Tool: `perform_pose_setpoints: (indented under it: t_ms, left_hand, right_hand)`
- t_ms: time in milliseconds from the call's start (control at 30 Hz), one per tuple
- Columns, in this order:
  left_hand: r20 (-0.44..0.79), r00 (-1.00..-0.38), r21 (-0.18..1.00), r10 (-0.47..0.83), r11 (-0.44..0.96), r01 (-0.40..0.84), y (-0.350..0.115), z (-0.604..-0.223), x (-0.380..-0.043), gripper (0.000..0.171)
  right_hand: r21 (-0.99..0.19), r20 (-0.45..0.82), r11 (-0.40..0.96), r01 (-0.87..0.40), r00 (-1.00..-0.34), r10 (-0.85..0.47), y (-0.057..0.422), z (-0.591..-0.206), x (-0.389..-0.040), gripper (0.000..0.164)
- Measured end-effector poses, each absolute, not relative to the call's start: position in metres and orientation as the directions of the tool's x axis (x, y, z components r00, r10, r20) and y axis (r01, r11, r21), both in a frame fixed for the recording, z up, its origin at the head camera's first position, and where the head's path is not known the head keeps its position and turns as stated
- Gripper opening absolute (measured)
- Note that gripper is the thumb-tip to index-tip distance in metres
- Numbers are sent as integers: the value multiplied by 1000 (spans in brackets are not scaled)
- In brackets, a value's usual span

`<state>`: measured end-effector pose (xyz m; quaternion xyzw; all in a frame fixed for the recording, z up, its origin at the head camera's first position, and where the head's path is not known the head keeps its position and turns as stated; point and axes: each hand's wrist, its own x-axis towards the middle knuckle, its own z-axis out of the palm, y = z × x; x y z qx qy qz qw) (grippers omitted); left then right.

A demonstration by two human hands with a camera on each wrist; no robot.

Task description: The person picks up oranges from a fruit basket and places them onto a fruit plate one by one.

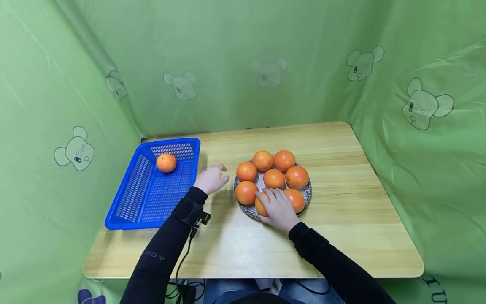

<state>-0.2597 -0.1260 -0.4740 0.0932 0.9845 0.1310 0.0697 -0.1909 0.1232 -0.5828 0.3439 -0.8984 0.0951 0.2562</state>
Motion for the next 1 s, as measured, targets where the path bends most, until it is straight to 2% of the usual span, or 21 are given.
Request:
perform_pose_setpoints:
  t_ms: [200, 333, 433, 567, 767, 1000]
  left_hand:
    - [-124, -972, 272, 200, 949, 161, -126, -474, -259, 41]
    - [-127, -971, 267, 204, 949, 165, -126, -473, -260, 42]
    - [-133, -970, 263, 206, 950, 166, -126, -472, -260, 42]
    - [-134, -969, 263, 209, 950, 168, -126, -471, -260, 42]
    - [-130, -969, 269, 209, 948, 168, -124, -472, -260, 41]
    - [-154, -968, 269, 197, 951, 151, -121, -474, -259, 40]
  right_hand:
    - [20, 478, 765, -643, -667, -572, 125, -580, -193, 81]
    - [-36, 393, 763, -646, -711, -583, 126, -567, -192, 80]
    - [-117, 315, 753, -647, -744, -590, 127, -546, -192, 73]
    - [-179, 264, 731, -658, -748, -609, 135, -509, -194, 58]
    - [-171, 423, 724, -668, -713, -559, 163, -466, -204, 28]
    - [-166, 653, 776, -608, -658, -375, 199, -448, -208, 21]
